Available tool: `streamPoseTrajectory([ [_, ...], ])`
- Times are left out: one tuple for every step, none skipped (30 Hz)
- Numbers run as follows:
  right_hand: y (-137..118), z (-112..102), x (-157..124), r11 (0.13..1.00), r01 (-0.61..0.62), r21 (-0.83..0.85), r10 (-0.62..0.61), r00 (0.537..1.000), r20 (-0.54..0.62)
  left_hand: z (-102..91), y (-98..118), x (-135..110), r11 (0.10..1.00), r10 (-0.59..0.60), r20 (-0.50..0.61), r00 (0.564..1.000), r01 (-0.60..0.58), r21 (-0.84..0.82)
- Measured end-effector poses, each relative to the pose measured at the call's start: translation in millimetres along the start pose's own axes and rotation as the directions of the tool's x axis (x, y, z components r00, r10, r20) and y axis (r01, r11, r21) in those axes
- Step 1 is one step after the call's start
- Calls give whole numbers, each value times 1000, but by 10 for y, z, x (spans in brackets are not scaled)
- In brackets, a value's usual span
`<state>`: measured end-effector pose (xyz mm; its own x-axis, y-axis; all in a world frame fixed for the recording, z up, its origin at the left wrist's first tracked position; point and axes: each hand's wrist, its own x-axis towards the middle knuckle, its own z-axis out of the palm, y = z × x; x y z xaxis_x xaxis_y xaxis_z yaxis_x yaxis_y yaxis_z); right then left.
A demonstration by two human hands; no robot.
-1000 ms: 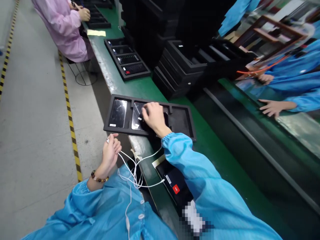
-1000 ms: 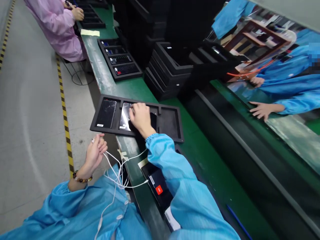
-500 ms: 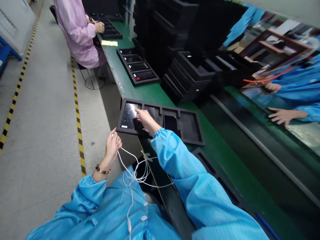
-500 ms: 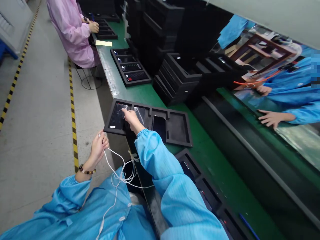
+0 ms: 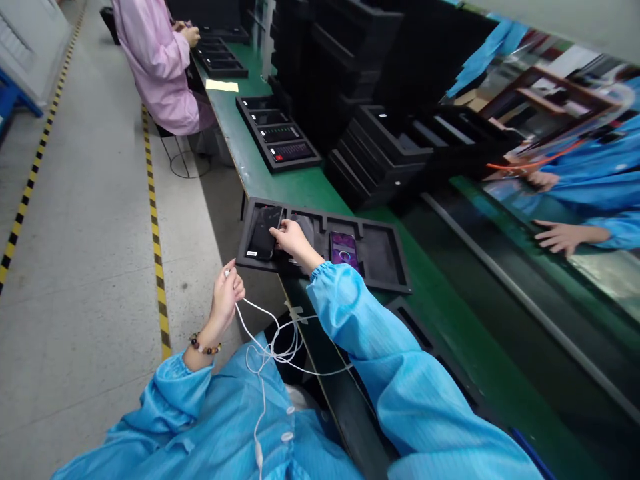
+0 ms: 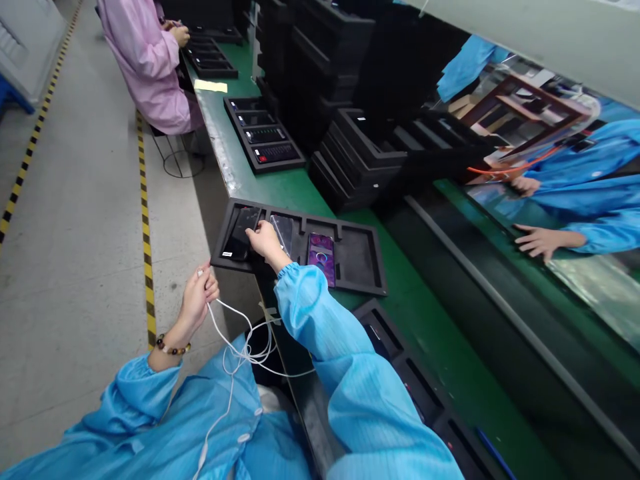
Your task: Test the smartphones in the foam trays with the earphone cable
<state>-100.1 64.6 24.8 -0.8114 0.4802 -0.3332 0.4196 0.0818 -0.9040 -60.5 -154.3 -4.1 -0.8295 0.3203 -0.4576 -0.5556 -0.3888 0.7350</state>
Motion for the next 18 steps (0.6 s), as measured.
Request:
streamPoseTrajectory([
  [1, -35, -33, 1000, -10, -2, 10, 1000, 7, -24, -4, -25, 1000, 4, -6, 1000, -4, -4],
  [3, -67, -67, 1000, -20, -5, 20, 1000, 16, -53, -8, -54, 1000, 12, -9, 1000, -12, -8],
  [6, -96, -100, 1000, -26, -10, 27, 999, 26, -84, -13, -85, 1000, 21, -7, 1000, -21, -8],
  [11, -119, -132, 999, -27, -20, 27, 999, 36, -116, -18, -117, 999, 32, -1, 999, -32, -3],
  [17, -135, -163, 999, -24, -36, 26, 999, 46, -148, -22, -149, 999, 43, 13, 999, -43, 14],
  [24, -148, -193, 998, -20, -59, 23, 998, 56, -176, -25, -178, 998, 50, 37, 998, -52, 46],
  [31, -158, -222, 996, -13, -92, 19, 998, 67, -200, -27, -203, 994, 52, 68, 996, -58, 91],
  [36, -170, -250, 991, -3, -133, 13, 997, 78, -218, -27, -223, 988, 45, 103, 994, -60, 143],
  [36, -185, -274, 983, 11, -182, 4, 996, 85, -228, -27, -237, 980, 27, 139, 990, -54, 191],
  [30, -205, -294, 971, 32, -238, -11, 996, 87, -231, -25, -244, 973, -5, 174, 985, -36, 229],
  [16, -230, -306, 953, 59, -297, -36, 996, 81, -226, -23, -245, 969, -47, 205, 978, -6, 247],
  [-5, -257, -308, 930, 90, -357, -71, 995, 68, -215, -22, -241, 969, -93, 231, 969, 34, 245],
  [-34, -280, -298, 904, 123, -409, -112, 992, 50, -200, -20, -231, 971, -135, 250, 959, 78, 226],
  [-67, -296, -277, 881, 154, -447, -157, 987, 30, -180, -21, -218, 973, -170, 265, 949, 119, 199],
  [-100, -299, -243, 848, 195, -493, -210, 977, 25, -157, -23, -202, 973, -198, 274, 941, 153, 175],
  [-130, -287, -201, 804, 243, -543, -264, 964, 41, -131, -28, -184, 971, -216, 274, 937, 177, 160],
  [-154, -259, -152, 752, 293, -590, -311, 948, 74, -104, -37, -166, 970, -224, 267, 937, 187, 158],
  [-169, -217, -100, 698, 340, -630, -346, 931, 119, -74, -48, -149, 968, -224, 254, 941, 185, 168],
])
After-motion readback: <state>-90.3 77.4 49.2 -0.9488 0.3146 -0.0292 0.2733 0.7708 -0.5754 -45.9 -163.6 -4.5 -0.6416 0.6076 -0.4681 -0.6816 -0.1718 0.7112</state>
